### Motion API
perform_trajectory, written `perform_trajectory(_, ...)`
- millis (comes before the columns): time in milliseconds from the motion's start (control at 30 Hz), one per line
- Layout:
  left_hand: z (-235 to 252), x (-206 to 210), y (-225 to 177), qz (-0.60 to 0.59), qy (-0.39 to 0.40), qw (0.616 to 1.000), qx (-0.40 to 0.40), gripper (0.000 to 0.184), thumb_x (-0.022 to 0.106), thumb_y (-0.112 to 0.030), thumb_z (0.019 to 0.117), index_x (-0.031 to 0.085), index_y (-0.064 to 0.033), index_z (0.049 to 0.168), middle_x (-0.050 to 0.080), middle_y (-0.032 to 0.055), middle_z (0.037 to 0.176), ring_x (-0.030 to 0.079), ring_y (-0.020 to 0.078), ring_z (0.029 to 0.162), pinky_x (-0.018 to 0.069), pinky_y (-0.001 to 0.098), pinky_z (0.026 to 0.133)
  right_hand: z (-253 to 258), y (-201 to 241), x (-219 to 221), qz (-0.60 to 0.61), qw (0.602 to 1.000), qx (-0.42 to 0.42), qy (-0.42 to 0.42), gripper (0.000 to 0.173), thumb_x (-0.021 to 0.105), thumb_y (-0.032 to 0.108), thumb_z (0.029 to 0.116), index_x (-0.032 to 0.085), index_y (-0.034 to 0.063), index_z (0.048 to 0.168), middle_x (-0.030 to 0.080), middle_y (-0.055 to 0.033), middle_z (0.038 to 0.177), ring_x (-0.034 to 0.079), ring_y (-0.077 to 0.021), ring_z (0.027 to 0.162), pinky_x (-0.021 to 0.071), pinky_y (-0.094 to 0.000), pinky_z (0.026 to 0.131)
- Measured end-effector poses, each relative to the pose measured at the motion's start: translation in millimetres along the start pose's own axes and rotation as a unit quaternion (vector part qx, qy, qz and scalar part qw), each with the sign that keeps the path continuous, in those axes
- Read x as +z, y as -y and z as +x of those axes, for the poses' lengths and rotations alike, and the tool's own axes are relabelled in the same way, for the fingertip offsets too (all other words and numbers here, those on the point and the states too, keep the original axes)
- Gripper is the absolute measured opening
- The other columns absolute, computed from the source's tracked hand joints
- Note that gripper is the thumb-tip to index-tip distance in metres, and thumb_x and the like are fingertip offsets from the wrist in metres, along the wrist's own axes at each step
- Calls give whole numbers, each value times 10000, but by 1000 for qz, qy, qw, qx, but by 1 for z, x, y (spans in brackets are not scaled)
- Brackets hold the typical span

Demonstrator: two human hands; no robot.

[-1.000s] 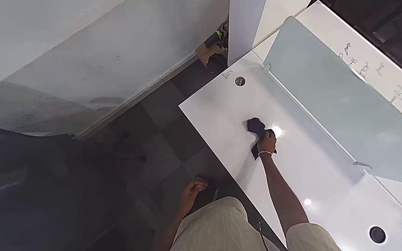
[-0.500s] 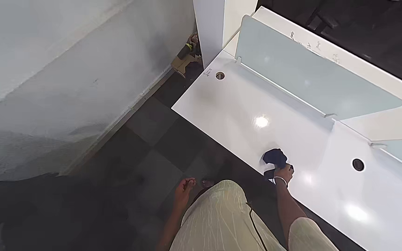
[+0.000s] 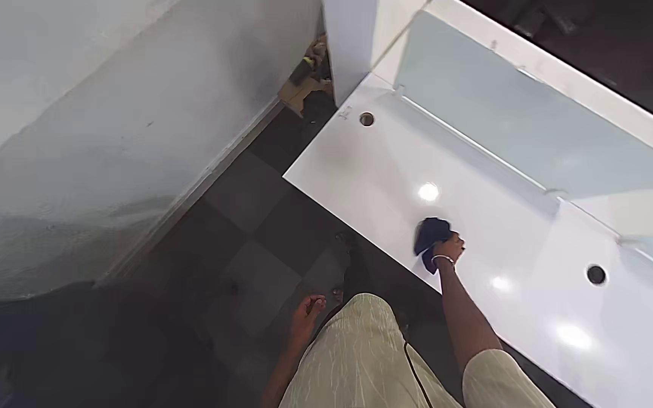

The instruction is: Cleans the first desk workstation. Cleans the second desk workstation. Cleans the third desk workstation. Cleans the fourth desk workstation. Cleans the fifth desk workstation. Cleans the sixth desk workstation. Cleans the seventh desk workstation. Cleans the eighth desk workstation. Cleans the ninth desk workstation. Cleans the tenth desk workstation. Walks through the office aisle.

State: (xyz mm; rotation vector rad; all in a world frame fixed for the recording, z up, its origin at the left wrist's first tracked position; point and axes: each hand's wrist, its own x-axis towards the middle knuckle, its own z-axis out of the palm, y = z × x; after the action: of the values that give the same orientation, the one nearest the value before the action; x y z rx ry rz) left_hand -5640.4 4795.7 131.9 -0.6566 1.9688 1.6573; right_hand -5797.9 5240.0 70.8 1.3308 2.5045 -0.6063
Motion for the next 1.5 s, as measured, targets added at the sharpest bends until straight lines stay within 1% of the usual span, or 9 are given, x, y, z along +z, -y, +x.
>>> perform_trajectory(100,2,-19,0,-6,-41,998,-47,283,534,-163,1043,626,39,1219,712,129,1121,709,157,984,585,329,899,34,70,11,-34,999,6,-28,614,610,219,962,429,68,1529,431,-285,1522,459,-454,1389,456,-570,1078)
perform_trajectory(200,14,-41,1,-15,-89,993,-80,300,535,-174,1048,622,38,1242,709,147,1134,713,178,996,590,353,904,15,143,44,-84,983,-161,19,582,655,219,936,509,28,1466,448,-313,1495,464,-501,1362,456,-607,1064)
perform_trajectory(433,59,-57,-56,-105,-146,983,-39,297,555,-208,1053,632,7,1243,715,111,1149,711,150,1013,589,326,914,-64,259,100,-184,844,-424,273,524,674,266,948,561,52,1413,508,-254,1459,510,-440,1329,442,-563,1098)
perform_trajectory(567,69,-64,-90,-139,-169,975,-29,313,533,-186,1042,612,39,1245,699,136,1168,701,159,1038,575,334,946,-66,320,90,-6,791,-315,525,420,609,100,1000,513,-11,1394,614,-222,1323,617,-274,1203,498,-436,1043)
perform_trajectory(633,67,-70,-87,-145,-196,969,-44,326,521,-192,1050,612,45,1253,699,151,1172,698,182,1035,574,361,931,-86,349,72,83,752,-226,614,433,503,141,1054,436,38,1470,645,-181,1251,677,-228,1055,574,-415,912)
perform_trajectory(767,63,-89,-72,-176,-266,942,-100,316,506,-187,1075,611,37,1271,699,174,1158,704,217,1014,577,393,903,-146,408,49,171,646,-164,726,433,369,200,1061,393,72,1474,696,-89,1158,697,-152,1015,592,-358,892)
perform_trajectory(1033,23,-109,9,-289,-364,864,-194,339,511,-219,1083,590,28,1301,685,202,1169,698,263,1009,570,444,913,-301,472,77,198,533,-141,810,472,219,358,1068,630,138,1139,767,-16,973,734,-117,921,623,-336,808)
perform_trajectory(1267,-48,-46,151,-344,-363,785,-365,405,542,-303,1057,632,5,1304,682,247,1207,664,394,1116,498,585,999,-431,464,127,78,489,-261,829,423,317,410,1051,622,153,1191,761,14,1017,725,-96,961,619,-334,847)
perform_trajectory(1500,-95,13,213,-498,-378,683,-378,371,501,-275,1085,575,-23,1346,672,207,1118,669,303,921,553,487,840,-563,424,164,-32,476,-273,835,468,225,376,1070,590,140,1243,756,-13,1041,729,-116,968,622,-346,834)
